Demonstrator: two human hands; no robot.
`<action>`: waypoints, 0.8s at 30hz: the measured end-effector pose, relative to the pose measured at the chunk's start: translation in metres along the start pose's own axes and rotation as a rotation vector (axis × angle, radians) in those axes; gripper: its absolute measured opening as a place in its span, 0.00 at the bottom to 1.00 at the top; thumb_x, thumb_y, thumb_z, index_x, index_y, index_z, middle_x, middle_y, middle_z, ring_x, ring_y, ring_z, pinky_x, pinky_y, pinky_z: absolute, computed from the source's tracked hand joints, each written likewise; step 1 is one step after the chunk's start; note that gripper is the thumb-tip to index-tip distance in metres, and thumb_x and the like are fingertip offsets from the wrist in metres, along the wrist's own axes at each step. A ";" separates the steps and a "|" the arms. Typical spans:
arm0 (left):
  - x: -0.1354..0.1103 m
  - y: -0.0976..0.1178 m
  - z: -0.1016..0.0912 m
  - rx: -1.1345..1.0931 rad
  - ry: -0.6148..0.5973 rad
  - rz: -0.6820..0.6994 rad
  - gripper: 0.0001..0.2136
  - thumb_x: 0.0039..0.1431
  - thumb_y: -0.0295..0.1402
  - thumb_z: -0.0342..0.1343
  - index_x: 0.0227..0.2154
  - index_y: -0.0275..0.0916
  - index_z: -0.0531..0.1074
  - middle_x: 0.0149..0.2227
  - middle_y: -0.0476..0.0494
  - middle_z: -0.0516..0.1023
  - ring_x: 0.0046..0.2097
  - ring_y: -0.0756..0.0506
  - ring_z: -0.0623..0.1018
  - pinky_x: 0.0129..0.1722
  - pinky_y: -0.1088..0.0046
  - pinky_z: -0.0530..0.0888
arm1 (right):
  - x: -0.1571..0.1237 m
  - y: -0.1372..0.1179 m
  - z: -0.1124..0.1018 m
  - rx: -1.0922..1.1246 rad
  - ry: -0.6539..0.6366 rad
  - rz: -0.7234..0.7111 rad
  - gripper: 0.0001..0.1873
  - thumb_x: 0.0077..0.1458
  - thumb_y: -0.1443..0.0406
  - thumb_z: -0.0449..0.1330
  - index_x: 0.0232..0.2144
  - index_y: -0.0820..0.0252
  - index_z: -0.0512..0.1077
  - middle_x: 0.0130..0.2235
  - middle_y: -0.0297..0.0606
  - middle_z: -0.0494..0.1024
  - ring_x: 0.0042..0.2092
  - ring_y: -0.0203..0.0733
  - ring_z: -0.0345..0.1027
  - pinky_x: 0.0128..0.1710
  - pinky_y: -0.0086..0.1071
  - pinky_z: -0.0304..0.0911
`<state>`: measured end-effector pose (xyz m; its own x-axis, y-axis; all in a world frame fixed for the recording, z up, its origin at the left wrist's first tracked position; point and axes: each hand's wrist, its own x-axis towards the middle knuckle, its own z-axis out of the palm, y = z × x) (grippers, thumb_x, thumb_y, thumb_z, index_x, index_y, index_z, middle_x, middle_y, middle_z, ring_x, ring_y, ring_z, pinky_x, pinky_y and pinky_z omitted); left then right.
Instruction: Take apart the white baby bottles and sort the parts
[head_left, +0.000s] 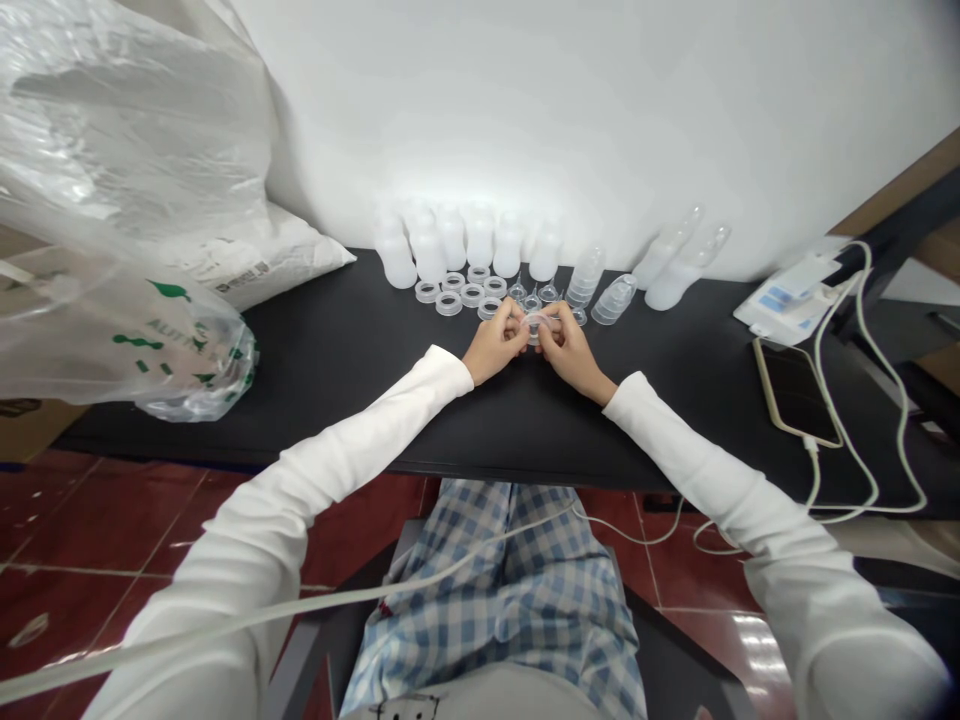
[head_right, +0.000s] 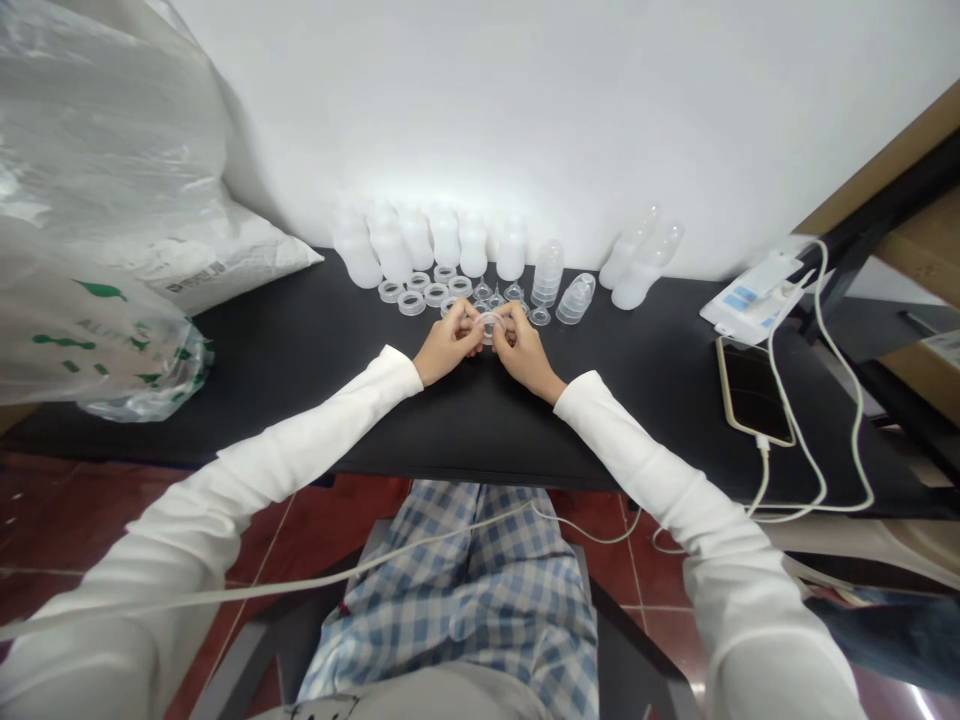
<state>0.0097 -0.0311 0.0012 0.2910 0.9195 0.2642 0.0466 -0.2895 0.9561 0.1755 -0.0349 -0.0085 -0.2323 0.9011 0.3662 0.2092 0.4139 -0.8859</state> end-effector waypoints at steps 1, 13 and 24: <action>0.000 0.001 0.000 0.014 0.008 0.005 0.14 0.62 0.37 0.63 0.33 0.43 0.61 0.20 0.57 0.72 0.22 0.52 0.71 0.26 0.75 0.67 | 0.000 0.000 0.000 -0.009 0.001 0.003 0.22 0.62 0.41 0.57 0.39 0.50 0.60 0.26 0.28 0.71 0.26 0.38 0.67 0.26 0.34 0.62; 0.001 -0.002 0.000 0.011 -0.043 0.016 0.16 0.66 0.46 0.58 0.34 0.43 0.58 0.20 0.58 0.69 0.21 0.53 0.67 0.24 0.76 0.65 | 0.000 -0.002 -0.002 0.009 -0.003 0.022 0.24 0.62 0.40 0.58 0.39 0.51 0.60 0.24 0.26 0.69 0.25 0.36 0.65 0.26 0.33 0.62; 0.000 -0.003 -0.003 0.082 -0.047 0.034 0.18 0.63 0.44 0.63 0.32 0.44 0.58 0.21 0.56 0.66 0.23 0.51 0.69 0.29 0.73 0.65 | -0.001 -0.007 -0.002 0.035 -0.029 0.018 0.25 0.60 0.39 0.58 0.38 0.51 0.63 0.26 0.27 0.69 0.26 0.36 0.65 0.26 0.32 0.63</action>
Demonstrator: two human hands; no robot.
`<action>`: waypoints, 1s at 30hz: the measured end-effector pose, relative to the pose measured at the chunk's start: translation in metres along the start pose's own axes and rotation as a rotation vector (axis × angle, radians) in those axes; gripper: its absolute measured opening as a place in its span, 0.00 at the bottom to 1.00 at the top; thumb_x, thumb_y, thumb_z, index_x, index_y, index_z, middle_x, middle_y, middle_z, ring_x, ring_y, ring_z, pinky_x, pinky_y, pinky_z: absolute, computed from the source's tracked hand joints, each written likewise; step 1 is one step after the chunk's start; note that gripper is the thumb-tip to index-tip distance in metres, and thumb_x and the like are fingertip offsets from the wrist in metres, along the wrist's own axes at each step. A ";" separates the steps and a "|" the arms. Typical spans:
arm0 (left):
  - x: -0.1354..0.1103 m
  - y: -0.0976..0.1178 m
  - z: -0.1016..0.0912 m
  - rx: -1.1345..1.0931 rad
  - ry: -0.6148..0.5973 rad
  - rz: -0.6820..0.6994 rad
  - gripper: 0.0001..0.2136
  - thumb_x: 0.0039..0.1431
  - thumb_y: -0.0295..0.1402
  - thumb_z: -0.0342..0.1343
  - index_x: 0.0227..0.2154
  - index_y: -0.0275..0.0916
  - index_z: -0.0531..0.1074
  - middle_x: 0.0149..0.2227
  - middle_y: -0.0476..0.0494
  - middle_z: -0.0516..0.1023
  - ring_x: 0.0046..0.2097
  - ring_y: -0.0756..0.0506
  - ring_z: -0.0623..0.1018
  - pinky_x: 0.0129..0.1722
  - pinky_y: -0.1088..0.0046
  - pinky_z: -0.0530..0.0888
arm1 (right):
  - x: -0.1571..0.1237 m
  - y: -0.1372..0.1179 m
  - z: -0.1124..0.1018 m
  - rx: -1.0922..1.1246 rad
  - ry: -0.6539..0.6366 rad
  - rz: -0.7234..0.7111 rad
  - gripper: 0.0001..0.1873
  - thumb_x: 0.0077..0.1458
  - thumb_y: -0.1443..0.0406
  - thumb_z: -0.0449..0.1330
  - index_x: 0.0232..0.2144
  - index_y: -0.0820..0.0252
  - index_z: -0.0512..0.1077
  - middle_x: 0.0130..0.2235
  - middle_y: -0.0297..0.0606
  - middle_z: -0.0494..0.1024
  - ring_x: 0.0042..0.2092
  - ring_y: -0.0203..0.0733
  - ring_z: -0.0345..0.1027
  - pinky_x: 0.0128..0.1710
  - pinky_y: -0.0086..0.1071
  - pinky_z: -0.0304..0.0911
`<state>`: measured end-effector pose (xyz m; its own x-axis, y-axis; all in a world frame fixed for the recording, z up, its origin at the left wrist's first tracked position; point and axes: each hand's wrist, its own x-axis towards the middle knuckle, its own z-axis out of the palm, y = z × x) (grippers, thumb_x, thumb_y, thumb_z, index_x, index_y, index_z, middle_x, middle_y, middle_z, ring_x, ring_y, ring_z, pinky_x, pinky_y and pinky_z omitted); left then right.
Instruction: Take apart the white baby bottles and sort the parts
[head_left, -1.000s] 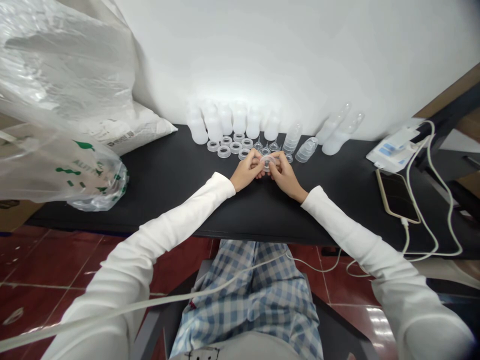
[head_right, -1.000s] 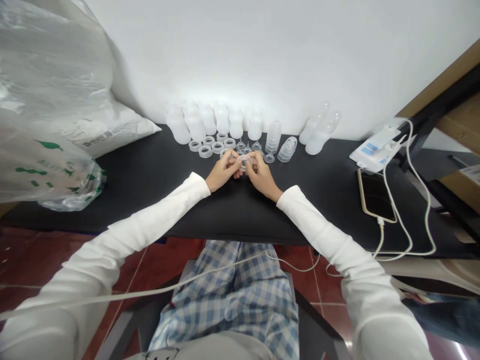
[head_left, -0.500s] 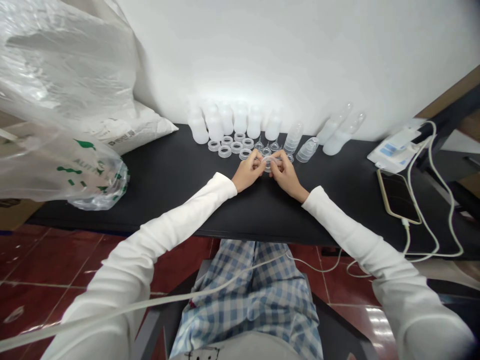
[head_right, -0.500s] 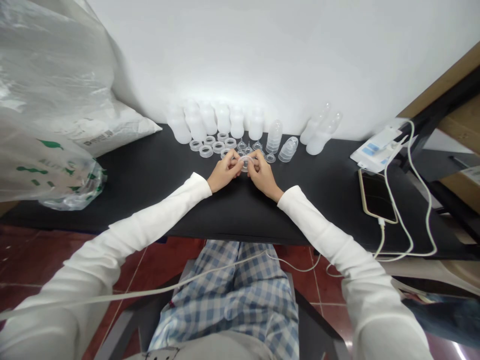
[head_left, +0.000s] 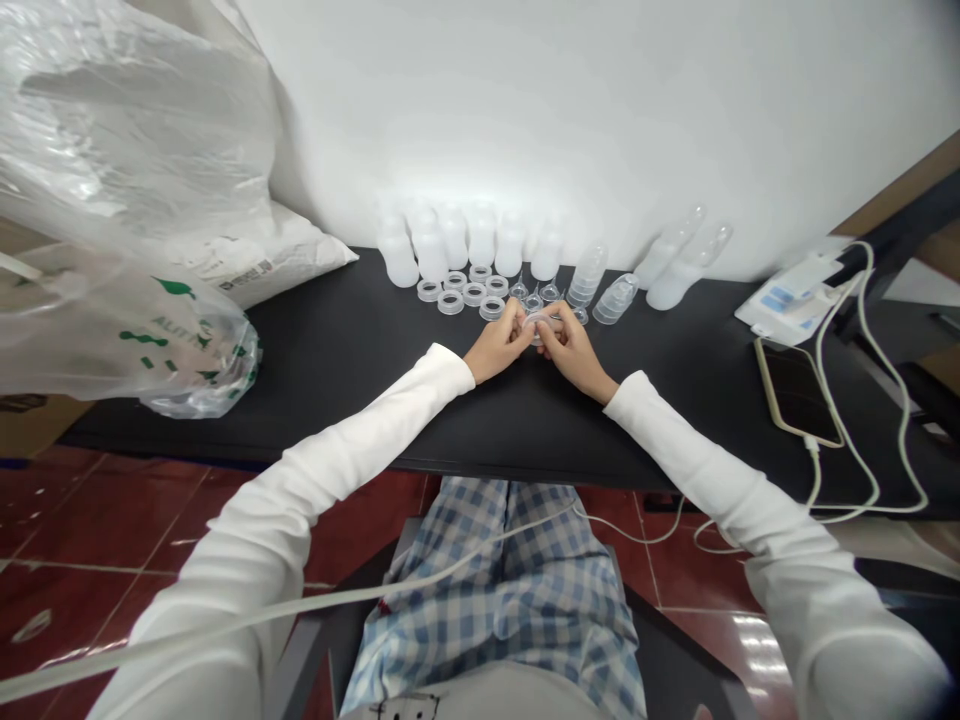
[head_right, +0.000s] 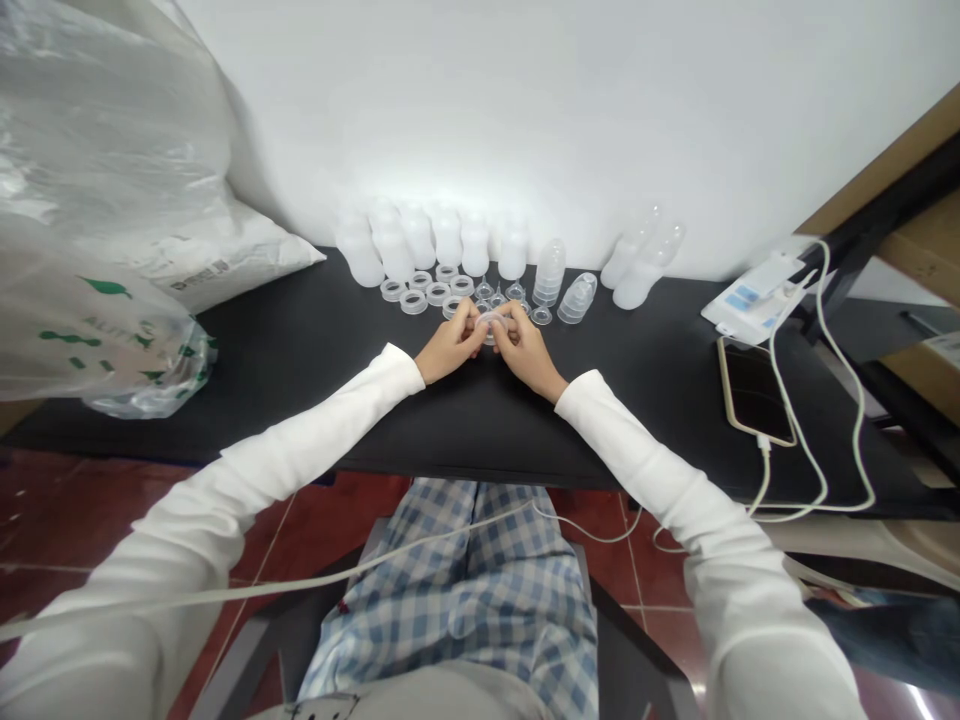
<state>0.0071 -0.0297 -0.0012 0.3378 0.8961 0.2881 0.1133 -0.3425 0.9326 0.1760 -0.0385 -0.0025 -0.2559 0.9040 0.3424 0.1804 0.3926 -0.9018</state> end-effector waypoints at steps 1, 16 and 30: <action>0.000 0.000 0.000 0.010 -0.004 0.002 0.17 0.63 0.43 0.62 0.32 0.44 0.58 0.21 0.56 0.65 0.23 0.51 0.69 0.29 0.73 0.65 | 0.000 0.000 0.000 0.009 0.001 -0.001 0.25 0.60 0.39 0.59 0.37 0.51 0.62 0.25 0.27 0.69 0.26 0.36 0.64 0.26 0.33 0.64; -0.001 0.003 0.001 0.050 -0.071 0.020 0.14 0.72 0.45 0.49 0.34 0.43 0.57 0.22 0.56 0.69 0.24 0.51 0.71 0.33 0.72 0.69 | 0.002 0.000 0.003 0.073 -0.027 -0.002 0.27 0.58 0.39 0.61 0.38 0.52 0.62 0.26 0.28 0.71 0.28 0.37 0.69 0.29 0.34 0.69; -0.002 0.001 0.002 0.025 -0.069 0.027 0.18 0.72 0.53 0.45 0.38 0.43 0.56 0.25 0.54 0.72 0.25 0.51 0.73 0.28 0.74 0.70 | 0.001 -0.001 0.000 0.190 -0.069 -0.019 0.24 0.62 0.43 0.61 0.44 0.54 0.66 0.29 0.28 0.74 0.29 0.32 0.69 0.27 0.27 0.63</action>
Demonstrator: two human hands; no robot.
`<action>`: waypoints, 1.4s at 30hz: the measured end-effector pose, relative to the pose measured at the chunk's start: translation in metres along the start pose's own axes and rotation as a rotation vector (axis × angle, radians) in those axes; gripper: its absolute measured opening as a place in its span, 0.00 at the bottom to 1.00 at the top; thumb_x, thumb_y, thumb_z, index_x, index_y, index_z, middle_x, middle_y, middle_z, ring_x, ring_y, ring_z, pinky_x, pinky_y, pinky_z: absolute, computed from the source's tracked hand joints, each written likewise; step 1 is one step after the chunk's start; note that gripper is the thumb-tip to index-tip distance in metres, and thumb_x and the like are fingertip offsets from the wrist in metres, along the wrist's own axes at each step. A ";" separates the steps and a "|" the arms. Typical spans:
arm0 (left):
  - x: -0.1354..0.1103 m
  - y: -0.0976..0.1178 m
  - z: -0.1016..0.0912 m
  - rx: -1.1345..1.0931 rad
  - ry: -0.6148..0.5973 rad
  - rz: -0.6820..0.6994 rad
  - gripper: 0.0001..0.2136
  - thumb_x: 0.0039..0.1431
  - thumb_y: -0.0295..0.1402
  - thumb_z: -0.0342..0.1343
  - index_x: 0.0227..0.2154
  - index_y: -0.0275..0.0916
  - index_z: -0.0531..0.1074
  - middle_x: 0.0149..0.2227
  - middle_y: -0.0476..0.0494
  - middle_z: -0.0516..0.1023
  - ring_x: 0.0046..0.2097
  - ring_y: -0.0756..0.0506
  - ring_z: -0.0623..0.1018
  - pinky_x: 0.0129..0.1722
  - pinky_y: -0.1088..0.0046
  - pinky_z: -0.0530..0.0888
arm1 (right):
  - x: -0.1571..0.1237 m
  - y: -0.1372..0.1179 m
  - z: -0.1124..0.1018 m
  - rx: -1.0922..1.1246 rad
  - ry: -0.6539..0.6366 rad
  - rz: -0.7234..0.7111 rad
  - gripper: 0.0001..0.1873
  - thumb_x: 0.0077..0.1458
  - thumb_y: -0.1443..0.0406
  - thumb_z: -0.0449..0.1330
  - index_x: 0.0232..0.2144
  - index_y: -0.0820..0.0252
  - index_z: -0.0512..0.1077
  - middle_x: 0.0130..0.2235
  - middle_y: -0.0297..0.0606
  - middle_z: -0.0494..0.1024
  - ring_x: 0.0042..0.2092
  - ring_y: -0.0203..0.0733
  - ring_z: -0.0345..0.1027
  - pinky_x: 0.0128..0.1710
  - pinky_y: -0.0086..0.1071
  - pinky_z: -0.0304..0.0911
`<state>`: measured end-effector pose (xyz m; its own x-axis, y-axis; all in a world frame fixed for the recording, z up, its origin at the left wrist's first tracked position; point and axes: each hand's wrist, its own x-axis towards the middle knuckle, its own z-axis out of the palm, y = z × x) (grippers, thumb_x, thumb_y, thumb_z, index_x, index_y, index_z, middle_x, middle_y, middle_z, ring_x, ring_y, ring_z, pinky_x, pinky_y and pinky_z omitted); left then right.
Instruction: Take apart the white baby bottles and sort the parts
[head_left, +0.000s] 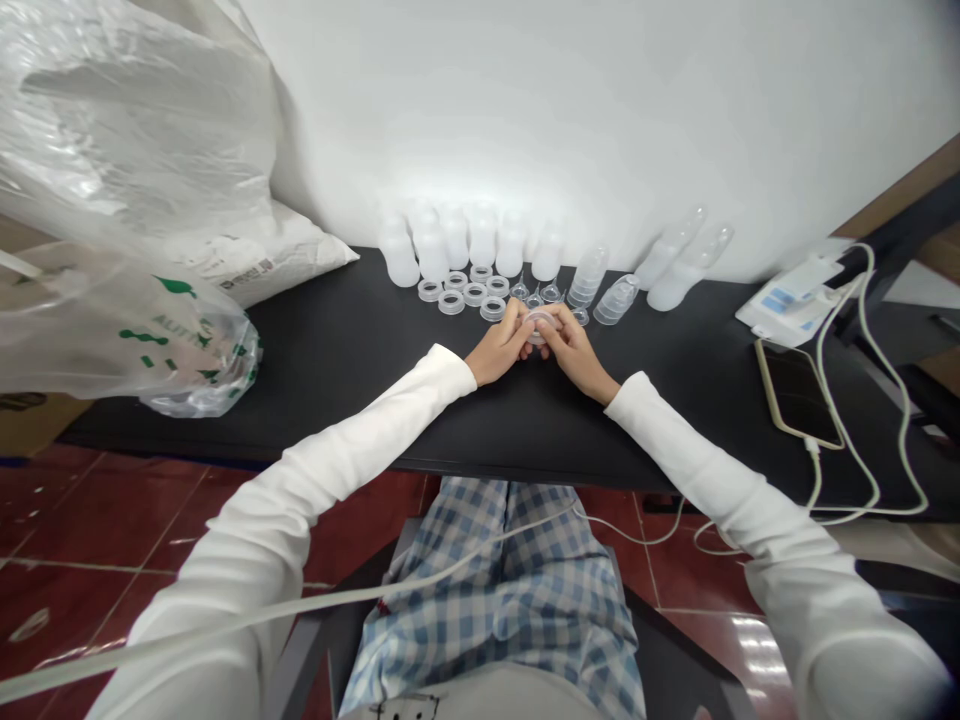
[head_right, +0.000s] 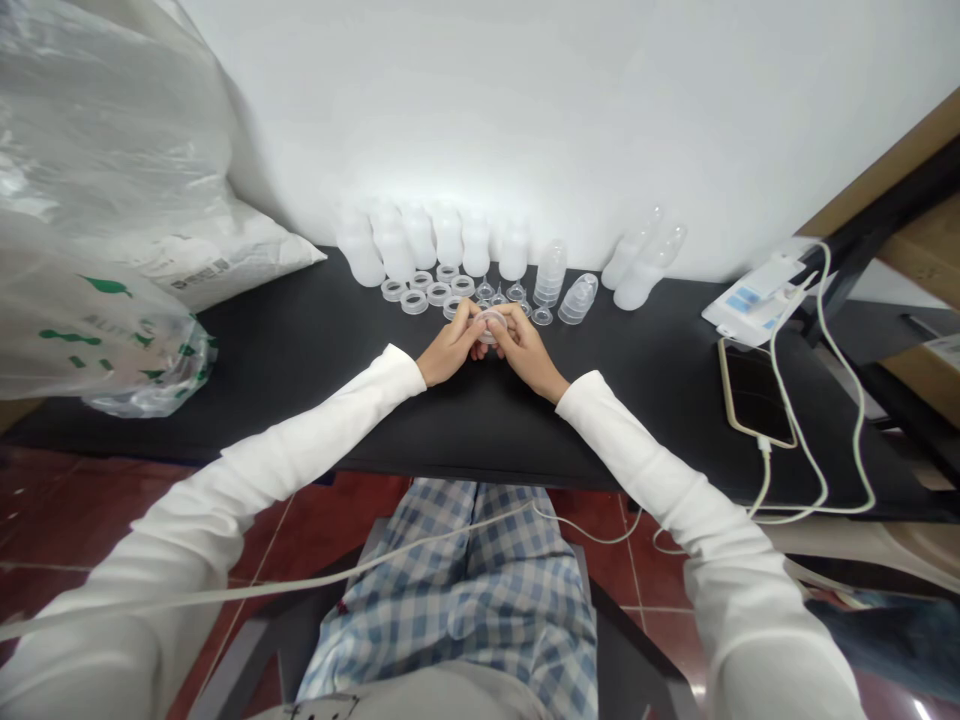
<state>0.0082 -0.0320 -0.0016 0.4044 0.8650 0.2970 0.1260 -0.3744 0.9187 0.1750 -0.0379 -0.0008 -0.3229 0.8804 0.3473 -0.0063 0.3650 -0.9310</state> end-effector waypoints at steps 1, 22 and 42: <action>0.000 0.000 0.000 0.000 -0.001 0.006 0.18 0.71 0.53 0.45 0.38 0.43 0.56 0.25 0.53 0.72 0.25 0.51 0.73 0.28 0.73 0.70 | 0.000 -0.001 0.000 0.007 -0.004 -0.005 0.24 0.62 0.43 0.61 0.44 0.54 0.66 0.29 0.29 0.75 0.29 0.33 0.70 0.27 0.27 0.63; -0.002 -0.001 0.003 0.173 0.071 0.141 0.15 0.72 0.47 0.47 0.33 0.44 0.56 0.22 0.55 0.65 0.24 0.50 0.70 0.30 0.72 0.67 | -0.002 0.000 0.000 -0.116 0.046 0.005 0.25 0.58 0.40 0.63 0.35 0.52 0.62 0.27 0.29 0.72 0.25 0.34 0.64 0.26 0.33 0.67; -0.001 0.004 0.000 0.005 0.019 0.044 0.22 0.68 0.58 0.48 0.32 0.43 0.58 0.25 0.52 0.71 0.27 0.50 0.74 0.30 0.72 0.71 | -0.003 -0.005 0.003 -0.105 0.075 -0.002 0.27 0.58 0.37 0.60 0.36 0.51 0.64 0.26 0.28 0.71 0.25 0.35 0.64 0.23 0.32 0.60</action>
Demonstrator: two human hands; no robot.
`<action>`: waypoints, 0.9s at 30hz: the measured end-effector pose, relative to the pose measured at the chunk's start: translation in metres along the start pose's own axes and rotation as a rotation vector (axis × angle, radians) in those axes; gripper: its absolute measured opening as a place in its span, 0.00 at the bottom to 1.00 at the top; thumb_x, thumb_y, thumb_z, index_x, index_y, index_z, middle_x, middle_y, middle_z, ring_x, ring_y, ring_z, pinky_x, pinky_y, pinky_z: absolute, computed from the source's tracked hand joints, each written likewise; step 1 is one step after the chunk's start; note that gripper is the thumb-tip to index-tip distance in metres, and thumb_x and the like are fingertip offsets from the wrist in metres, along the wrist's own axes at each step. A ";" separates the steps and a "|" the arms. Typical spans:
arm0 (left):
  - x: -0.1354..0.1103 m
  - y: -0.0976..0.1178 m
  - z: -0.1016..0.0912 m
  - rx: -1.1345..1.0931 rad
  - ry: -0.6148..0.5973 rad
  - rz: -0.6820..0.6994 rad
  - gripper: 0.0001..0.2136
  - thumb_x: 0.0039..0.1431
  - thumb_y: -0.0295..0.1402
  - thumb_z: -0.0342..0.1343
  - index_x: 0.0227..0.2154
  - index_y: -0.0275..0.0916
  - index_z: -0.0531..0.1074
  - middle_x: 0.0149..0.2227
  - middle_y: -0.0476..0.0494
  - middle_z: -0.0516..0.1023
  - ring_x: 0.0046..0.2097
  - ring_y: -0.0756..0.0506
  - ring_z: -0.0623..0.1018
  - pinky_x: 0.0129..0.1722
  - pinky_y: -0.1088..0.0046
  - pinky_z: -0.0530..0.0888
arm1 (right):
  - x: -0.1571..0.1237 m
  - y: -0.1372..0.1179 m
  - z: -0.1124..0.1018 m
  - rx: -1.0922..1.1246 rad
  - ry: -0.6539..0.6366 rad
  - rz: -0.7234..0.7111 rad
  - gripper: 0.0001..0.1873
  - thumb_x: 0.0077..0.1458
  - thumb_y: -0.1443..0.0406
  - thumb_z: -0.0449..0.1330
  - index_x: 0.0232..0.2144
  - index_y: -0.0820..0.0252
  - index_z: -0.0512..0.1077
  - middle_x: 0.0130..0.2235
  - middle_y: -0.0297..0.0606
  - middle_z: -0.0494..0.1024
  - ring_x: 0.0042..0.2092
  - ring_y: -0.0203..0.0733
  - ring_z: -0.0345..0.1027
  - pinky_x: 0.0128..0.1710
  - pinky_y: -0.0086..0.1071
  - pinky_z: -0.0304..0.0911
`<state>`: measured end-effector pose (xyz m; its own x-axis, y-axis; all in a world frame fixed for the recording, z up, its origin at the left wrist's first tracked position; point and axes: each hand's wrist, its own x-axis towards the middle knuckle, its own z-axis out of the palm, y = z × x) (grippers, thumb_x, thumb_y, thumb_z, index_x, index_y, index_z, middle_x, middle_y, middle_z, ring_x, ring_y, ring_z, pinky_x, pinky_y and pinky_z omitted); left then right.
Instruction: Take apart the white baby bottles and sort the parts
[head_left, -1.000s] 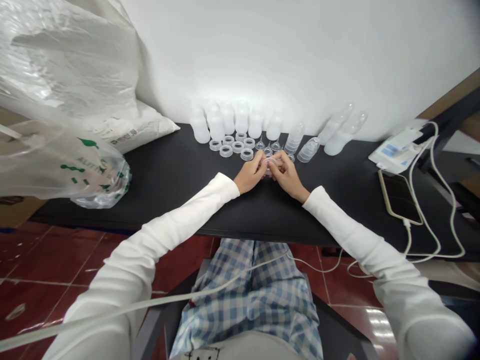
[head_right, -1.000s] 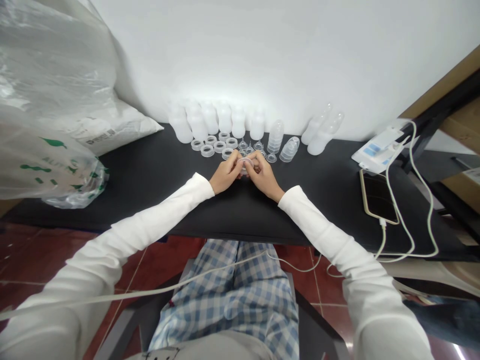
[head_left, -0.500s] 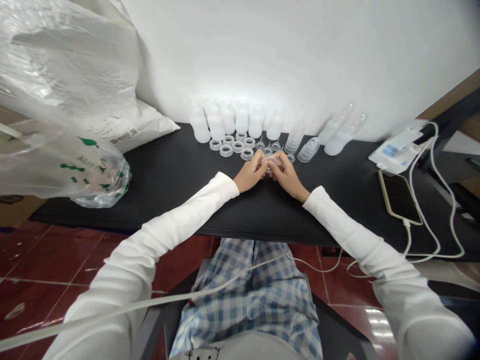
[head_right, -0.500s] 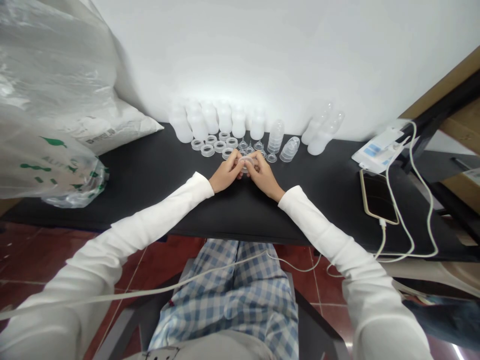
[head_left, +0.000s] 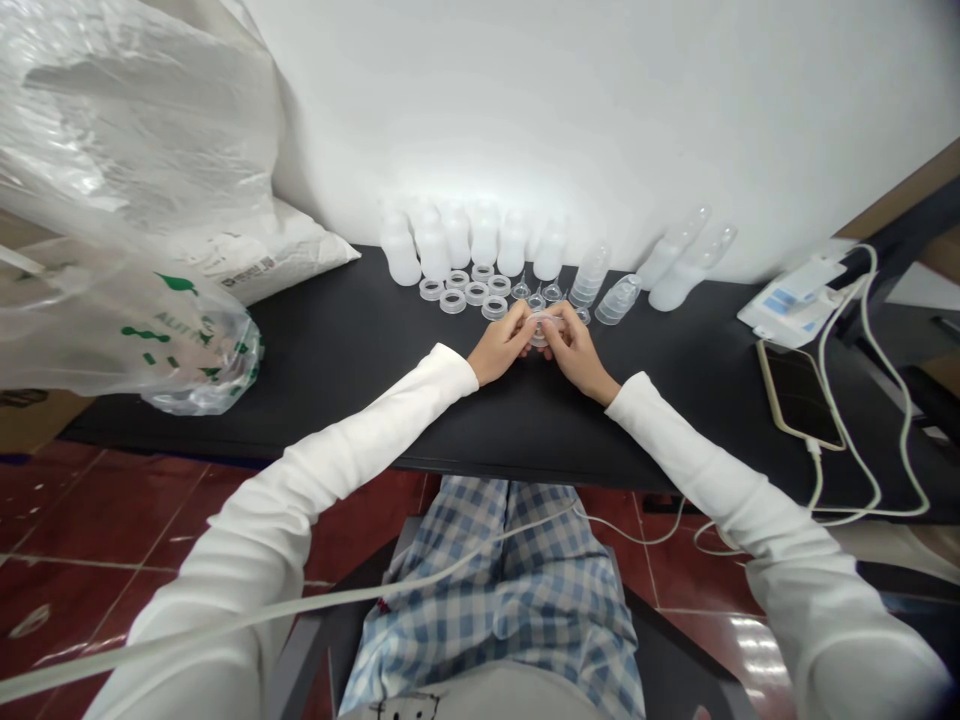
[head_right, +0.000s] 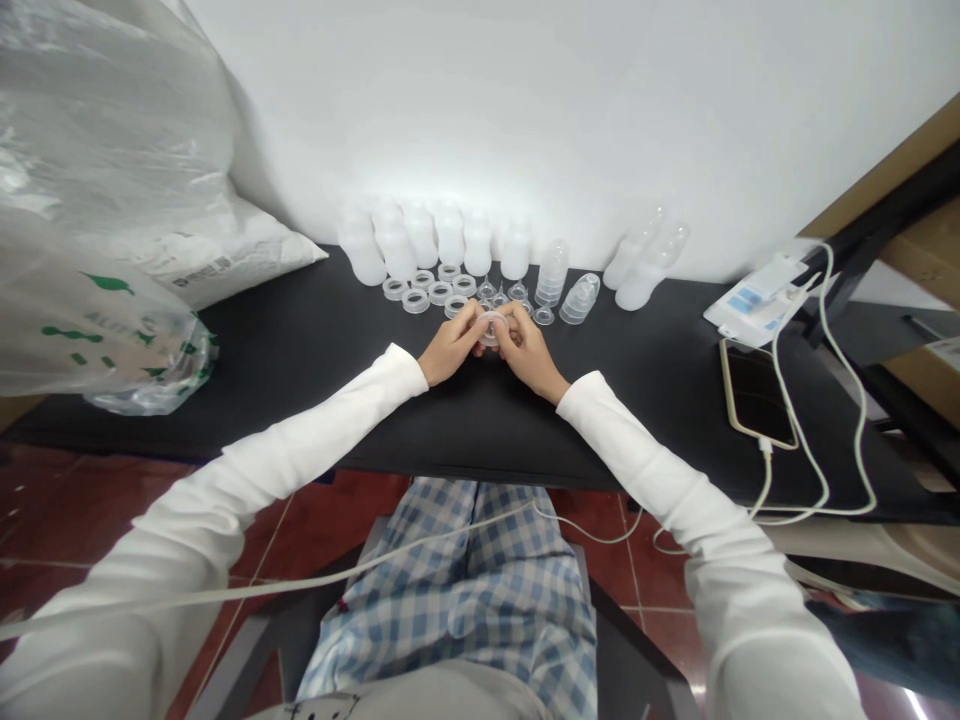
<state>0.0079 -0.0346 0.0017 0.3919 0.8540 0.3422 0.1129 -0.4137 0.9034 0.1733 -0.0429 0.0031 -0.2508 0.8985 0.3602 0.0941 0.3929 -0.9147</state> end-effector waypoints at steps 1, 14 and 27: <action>0.000 0.000 0.000 0.005 0.004 0.009 0.22 0.68 0.57 0.48 0.32 0.43 0.58 0.25 0.52 0.71 0.27 0.50 0.73 0.30 0.72 0.71 | 0.000 0.000 0.000 0.004 -0.004 -0.001 0.26 0.58 0.37 0.60 0.36 0.51 0.63 0.25 0.28 0.71 0.24 0.36 0.64 0.23 0.32 0.60; 0.001 -0.005 0.002 0.137 0.050 0.037 0.17 0.70 0.49 0.49 0.31 0.43 0.57 0.25 0.52 0.69 0.27 0.50 0.70 0.31 0.71 0.68 | 0.000 0.006 0.000 -0.011 -0.016 0.015 0.25 0.60 0.39 0.60 0.34 0.51 0.61 0.24 0.27 0.73 0.23 0.34 0.62 0.23 0.31 0.59; 0.003 -0.009 0.002 -0.010 0.010 -0.018 0.20 0.68 0.54 0.51 0.32 0.43 0.56 0.25 0.52 0.70 0.27 0.50 0.73 0.30 0.72 0.72 | 0.002 0.006 -0.002 0.035 -0.071 0.051 0.26 0.59 0.39 0.60 0.38 0.52 0.63 0.25 0.26 0.71 0.24 0.33 0.62 0.23 0.30 0.59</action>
<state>0.0096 -0.0288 -0.0054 0.3803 0.8646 0.3285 0.1104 -0.3950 0.9120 0.1758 -0.0383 -0.0014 -0.3140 0.9007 0.3001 0.0755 0.3388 -0.9378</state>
